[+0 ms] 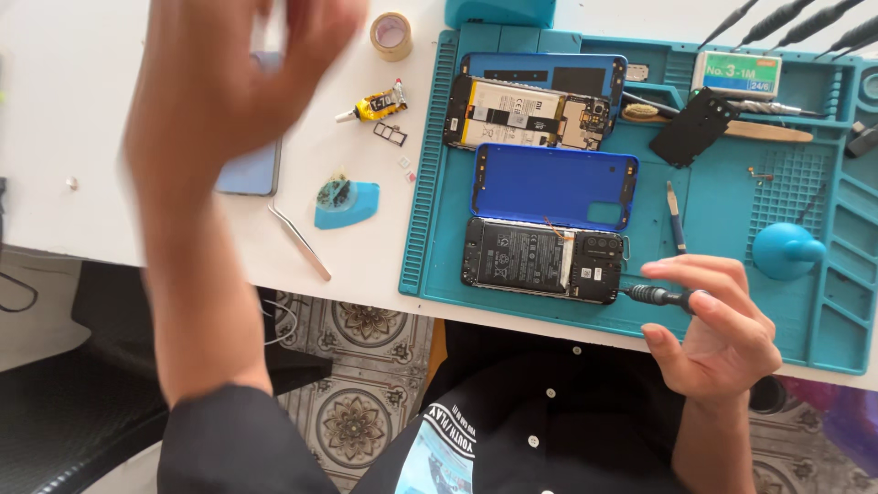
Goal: The person uses a screwdriver to unscrew screws from the back of a disassembled smartphone on a repair mat, then pries off and removes the blue back cover, sets it aside, and later picks up the phone, presses its side buttons and turns it over in their hands.
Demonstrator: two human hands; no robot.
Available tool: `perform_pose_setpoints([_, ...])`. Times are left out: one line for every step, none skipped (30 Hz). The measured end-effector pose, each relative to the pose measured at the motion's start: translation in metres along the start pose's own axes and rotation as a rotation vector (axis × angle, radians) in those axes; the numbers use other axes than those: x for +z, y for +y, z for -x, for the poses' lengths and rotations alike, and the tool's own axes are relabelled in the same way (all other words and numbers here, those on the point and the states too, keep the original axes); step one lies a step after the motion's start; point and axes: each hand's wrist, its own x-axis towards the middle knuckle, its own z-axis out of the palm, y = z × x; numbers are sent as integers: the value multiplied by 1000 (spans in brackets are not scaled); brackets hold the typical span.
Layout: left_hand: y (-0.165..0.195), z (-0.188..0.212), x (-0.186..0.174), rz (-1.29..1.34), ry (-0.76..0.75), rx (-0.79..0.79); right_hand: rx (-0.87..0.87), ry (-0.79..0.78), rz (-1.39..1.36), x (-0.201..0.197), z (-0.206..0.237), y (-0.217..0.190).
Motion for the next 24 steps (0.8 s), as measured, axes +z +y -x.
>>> perform_pose_setpoints([5, 22, -6, 21, -16, -36, -3, -14, -19, 0, 0, 1])
perform_pose_setpoints([12, 45, -6, -35, -54, -180, 7, 6, -1, 1, -1, 1])
perform_pose_setpoints([19, 65, 1, -125, -108, -355, 17, 25, 18, 1, -1, 3])
perform_pose_setpoints([28, 85, 8, -216, -161, -529, 27, 43, 37, 1, -2, 4])
perform_pose_setpoints([35, 103, 15, -361, -224, -524, 26, 49, 57, 0, -1, 3])
perform_pose_setpoints([40, 118, 23, -509, -283, -517, 22, 56, 75, 0, -2, 4])
perform_pose_setpoints([44, 129, 35, -525, -315, -561, 16, 51, 70, 1, -2, 3])
perform_pose_setpoints([47, 139, 48, -539, -347, -601, 11, 46, 64, 1, -3, 3])
perform_pose_setpoints([49, 148, 62, -550, -377, -640, 5, 27, 41, 2, -4, 2])
perform_pose_setpoints([51, 156, 75, -551, -333, -618, 3, 11, 23, 2, -5, 0])
perform_pose_setpoints([53, 164, 89, -548, -289, -597, 1, -5, 4, 3, -6, -2])
perform_pose_setpoints([51, 168, 99, -549, -238, -573, -2, -11, -4, 4, -7, -2])
perform_pose_setpoints([47, 172, 106, -488, -219, -584, -8, -15, -14, 4, -9, -4])
perform_pose_setpoints([44, 174, 111, -425, -202, -591, 4, -14, -32, 5, -11, -5])
perform_pose_setpoints([40, 174, 117, -361, -184, -595, 15, -11, -46, 7, -13, -4])
perform_pose_setpoints([37, 173, 121, -337, -184, -604, 30, -10, -61, 6, -14, -6])
perform_pose_setpoints([35, 170, 123, -310, -188, -611, 15, -15, -31, 3, -15, -8])
perform_pose_setpoints([34, 164, 127, -284, -189, -614, -2, -17, 2, 3, -17, -7])
perform_pose_setpoints([34, 158, 131, -247, -196, -619, -18, -18, 34, 2, -18, -7])
perform_pose_setpoints([34, 151, 134, -211, -208, -626, -13, -14, 30, 1, -19, -8])
perform_pose_setpoints([36, 144, 137, -175, -221, -633, -6, -9, 25, 0, -19, -9])
perform_pose_setpoints([37, 137, 141, -153, -214, -607, -1, -4, 18, 0, -20, -8])
perform_pose_setpoints([39, 131, 144, -131, -210, -585, -16, -11, 2, 0, -21, -8])
perform_pose_setpoints([41, 125, 148, -108, -206, -565, -30, -20, -17, -1, -22, -8])
